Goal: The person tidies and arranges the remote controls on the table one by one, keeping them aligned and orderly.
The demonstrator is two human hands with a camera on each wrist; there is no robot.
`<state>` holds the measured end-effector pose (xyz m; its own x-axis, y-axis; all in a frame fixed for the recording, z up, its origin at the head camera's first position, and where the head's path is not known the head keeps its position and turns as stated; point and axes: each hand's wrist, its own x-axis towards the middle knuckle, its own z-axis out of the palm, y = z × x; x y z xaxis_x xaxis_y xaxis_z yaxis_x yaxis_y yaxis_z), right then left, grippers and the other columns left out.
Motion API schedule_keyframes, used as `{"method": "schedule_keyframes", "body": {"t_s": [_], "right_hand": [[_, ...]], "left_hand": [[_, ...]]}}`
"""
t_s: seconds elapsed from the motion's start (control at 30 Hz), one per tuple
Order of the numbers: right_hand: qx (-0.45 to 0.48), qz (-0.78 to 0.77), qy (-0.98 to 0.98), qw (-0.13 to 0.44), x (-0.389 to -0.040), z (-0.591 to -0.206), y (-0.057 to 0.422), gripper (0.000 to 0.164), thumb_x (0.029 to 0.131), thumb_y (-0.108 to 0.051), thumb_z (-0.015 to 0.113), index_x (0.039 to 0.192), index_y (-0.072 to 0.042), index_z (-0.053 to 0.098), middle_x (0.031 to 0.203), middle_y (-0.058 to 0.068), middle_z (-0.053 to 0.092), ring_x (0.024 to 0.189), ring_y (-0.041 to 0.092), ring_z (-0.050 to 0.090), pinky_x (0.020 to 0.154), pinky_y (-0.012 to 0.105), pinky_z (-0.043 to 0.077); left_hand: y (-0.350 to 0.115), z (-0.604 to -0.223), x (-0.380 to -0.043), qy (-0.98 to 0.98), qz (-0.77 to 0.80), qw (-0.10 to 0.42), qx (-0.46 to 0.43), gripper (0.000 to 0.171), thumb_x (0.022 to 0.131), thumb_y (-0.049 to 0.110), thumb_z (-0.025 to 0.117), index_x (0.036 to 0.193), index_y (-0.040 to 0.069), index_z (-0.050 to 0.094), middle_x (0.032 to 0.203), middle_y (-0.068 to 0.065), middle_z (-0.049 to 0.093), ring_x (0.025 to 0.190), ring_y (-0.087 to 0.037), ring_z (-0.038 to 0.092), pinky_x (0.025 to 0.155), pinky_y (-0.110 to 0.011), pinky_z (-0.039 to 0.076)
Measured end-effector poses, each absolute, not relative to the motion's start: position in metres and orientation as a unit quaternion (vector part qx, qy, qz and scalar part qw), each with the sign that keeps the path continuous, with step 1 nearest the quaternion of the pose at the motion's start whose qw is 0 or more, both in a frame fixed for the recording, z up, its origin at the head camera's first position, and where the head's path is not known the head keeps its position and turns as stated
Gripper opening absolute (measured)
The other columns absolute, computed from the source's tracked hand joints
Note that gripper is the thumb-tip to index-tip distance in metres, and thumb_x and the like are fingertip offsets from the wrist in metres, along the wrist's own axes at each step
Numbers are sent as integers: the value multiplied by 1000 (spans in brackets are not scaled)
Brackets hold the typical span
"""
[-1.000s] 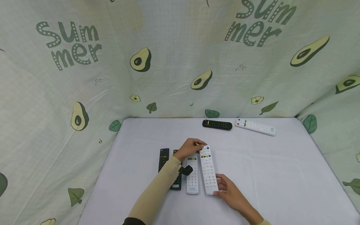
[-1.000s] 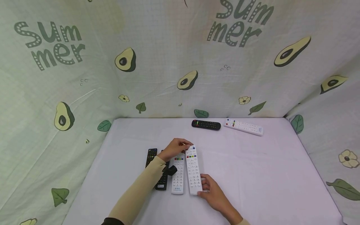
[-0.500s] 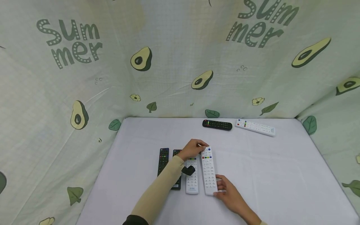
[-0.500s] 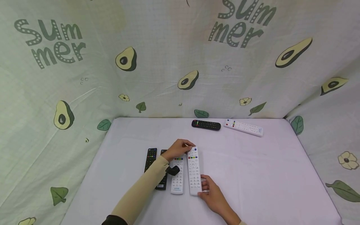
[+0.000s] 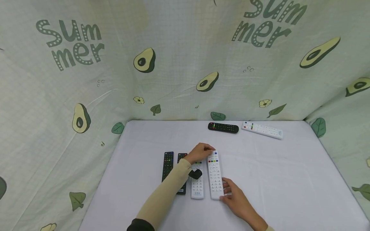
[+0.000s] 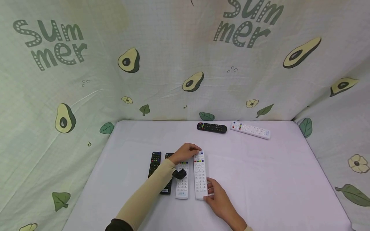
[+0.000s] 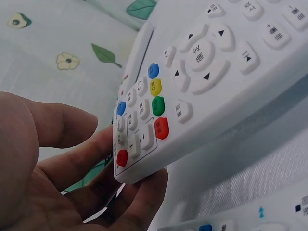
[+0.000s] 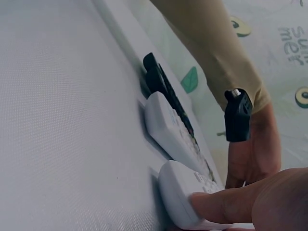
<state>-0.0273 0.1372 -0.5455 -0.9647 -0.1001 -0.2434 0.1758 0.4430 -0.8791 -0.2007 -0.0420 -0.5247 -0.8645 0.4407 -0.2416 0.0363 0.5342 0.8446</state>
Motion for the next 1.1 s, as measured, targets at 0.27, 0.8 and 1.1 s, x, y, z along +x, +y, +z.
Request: {"method": "schedule_keyframes", "body": {"t_s": [0.27, 0.8, 1.1], "right_hand": [[18, -523, 842, 131, -26, -542, 137, 71, 84, 11, 77, 147, 12, 47, 119, 12, 62, 100, 18, 62, 80, 26, 60], [-10, -501, 855, 137, -28, -543, 143, 73, 84, 7, 79, 149, 10, 46, 122, 12, 58, 101, 17, 62, 82, 27, 61], [-46, -488, 860, 141, -41, -538, 156, 69, 88, 5, 77, 149, 10, 46, 126, 15, 59, 105, 22, 65, 82, 29, 61]], "left_hand": [[-34, -522, -200, 860, 429, 236, 146, 32, 107, 23, 59, 128, 4, 74, 120, -8, 69, 99, -15, 61, 90, -31, 54], [-29, -522, -195, 882, 373, 242, 158, 36, 109, 26, 56, 131, 3, 72, 128, -10, 69, 116, -22, 63, 107, -40, 52], [-32, -524, -200, 887, 371, 223, 164, 37, 110, 29, 55, 134, 6, 71, 125, -8, 69, 110, -18, 63, 100, -36, 55]]}}
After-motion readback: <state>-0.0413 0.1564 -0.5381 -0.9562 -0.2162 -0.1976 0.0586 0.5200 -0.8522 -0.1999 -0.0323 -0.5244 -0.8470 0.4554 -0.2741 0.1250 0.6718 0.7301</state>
